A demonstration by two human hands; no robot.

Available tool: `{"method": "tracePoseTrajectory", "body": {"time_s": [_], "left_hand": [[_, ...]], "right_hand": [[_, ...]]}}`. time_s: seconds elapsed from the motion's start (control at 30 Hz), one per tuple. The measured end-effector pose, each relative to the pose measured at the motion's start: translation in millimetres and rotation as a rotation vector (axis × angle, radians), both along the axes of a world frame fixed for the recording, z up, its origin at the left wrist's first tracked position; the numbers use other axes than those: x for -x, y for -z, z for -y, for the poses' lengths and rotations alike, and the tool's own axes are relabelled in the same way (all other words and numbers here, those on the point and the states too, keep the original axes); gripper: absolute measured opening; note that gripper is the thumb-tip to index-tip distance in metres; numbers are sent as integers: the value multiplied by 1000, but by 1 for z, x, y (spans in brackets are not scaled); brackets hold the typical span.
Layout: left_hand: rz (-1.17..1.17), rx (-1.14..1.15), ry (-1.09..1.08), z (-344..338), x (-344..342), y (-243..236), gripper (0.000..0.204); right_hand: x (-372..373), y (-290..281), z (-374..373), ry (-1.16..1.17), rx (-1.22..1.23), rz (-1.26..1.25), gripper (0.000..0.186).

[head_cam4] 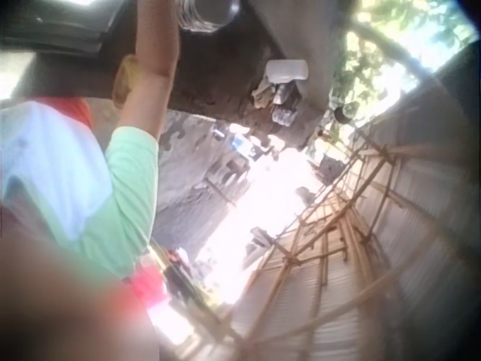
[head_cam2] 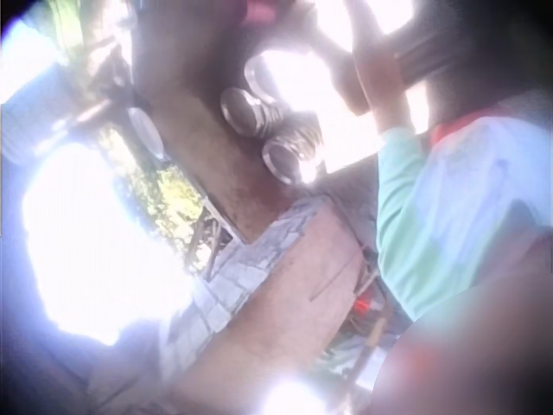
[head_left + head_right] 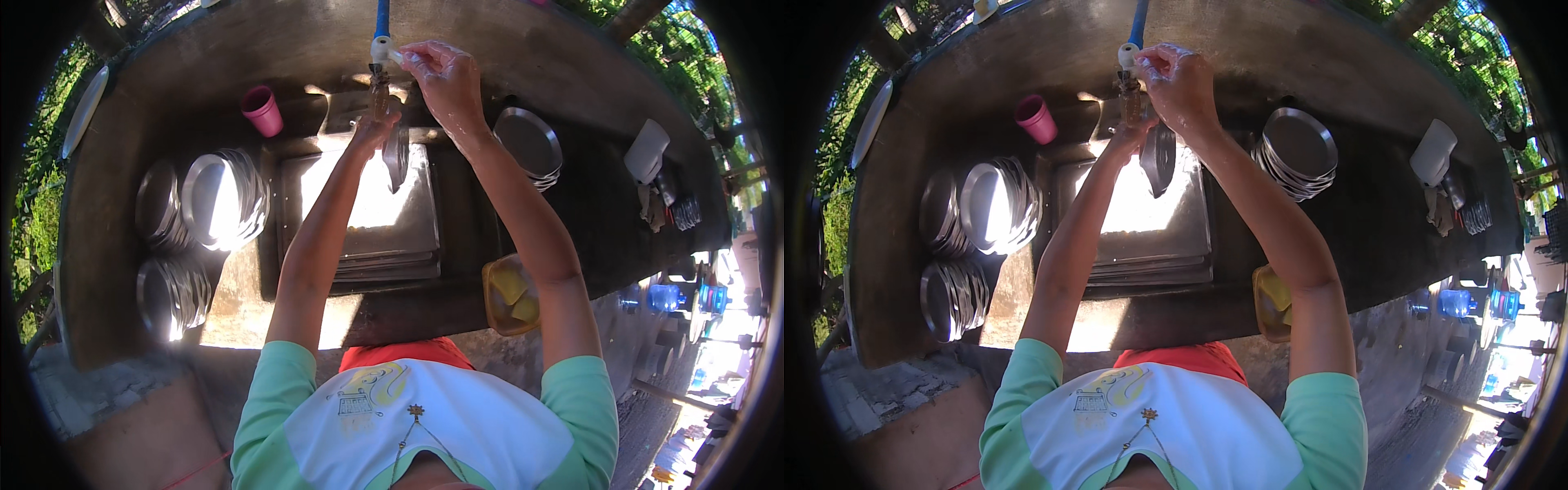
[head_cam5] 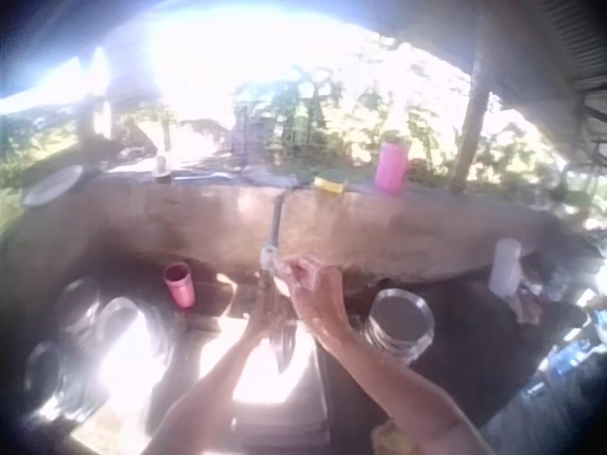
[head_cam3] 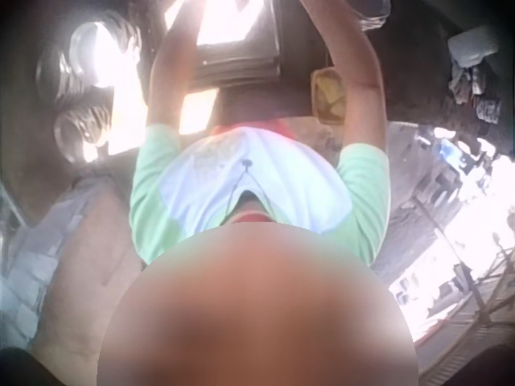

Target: The person scrubs multiple metal plates with a yellow sponge, rinses them under a running tap, and stacks the cleaned plates on the sink counter. The person repeats this process for several plates throughout the clip.

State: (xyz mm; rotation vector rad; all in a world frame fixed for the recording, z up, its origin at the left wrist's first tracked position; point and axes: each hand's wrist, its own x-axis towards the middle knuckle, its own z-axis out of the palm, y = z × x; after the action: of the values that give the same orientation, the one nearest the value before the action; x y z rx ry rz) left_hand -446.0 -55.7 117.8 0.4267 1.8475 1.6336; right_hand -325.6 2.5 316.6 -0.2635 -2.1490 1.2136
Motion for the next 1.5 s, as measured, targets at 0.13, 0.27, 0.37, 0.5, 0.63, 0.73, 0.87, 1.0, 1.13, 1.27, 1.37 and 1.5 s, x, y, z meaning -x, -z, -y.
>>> {"method": "tracePoseTrajectory", "body": {"time_s": [0.13, 0.27, 0.37, 0.5, 0.63, 0.73, 0.87, 1.0, 1.13, 1.27, 1.37, 1.5], "left_hand": [[109, -75, 1, 5, -16, -12, 40], [79, -136, -66, 16, -30, -27, 35], [120, -143, 11, 20, -39, -40, 31], [153, -219, 67, 4, -66, -50, 28], [206, -372, 93, -20, -95, -43, 38], [196, -229, 57, -31, -104, -25, 56], [219, -151, -7, -71, -120, 1, 70], [200, -41, -92, -147, -131, 23, 75], [242, -41, -129, -216, -121, 61, 79], [455, -241, 68, -256, -101, 79, 71], [647, -322, 187, -265, -110, 72, 64], [382, -299, 137, -255, -144, 69, 69]], "right_hand": [[18, 2, 31, -92, -45, -14, 21], [19, 15, 34, -378, 110, -160, 36], [-20, 42, 19, -93, -159, 70, 54], [-74, 106, 22, 155, -405, 401, 82], [-95, 137, -57, 469, -474, 321, 47], [-115, 136, -148, 695, -291, 189, 40], [-154, 132, -256, 937, 46, 265, 39], [-171, 154, -314, 996, 310, 474, 41], [-175, 190, -345, 853, 210, 689, 44], [-183, 213, -375, 633, 637, 596, 57], [-194, 228, -388, 205, 1222, 529, 67], [-209, 246, -389, -4, 1223, 139, 67]]}}
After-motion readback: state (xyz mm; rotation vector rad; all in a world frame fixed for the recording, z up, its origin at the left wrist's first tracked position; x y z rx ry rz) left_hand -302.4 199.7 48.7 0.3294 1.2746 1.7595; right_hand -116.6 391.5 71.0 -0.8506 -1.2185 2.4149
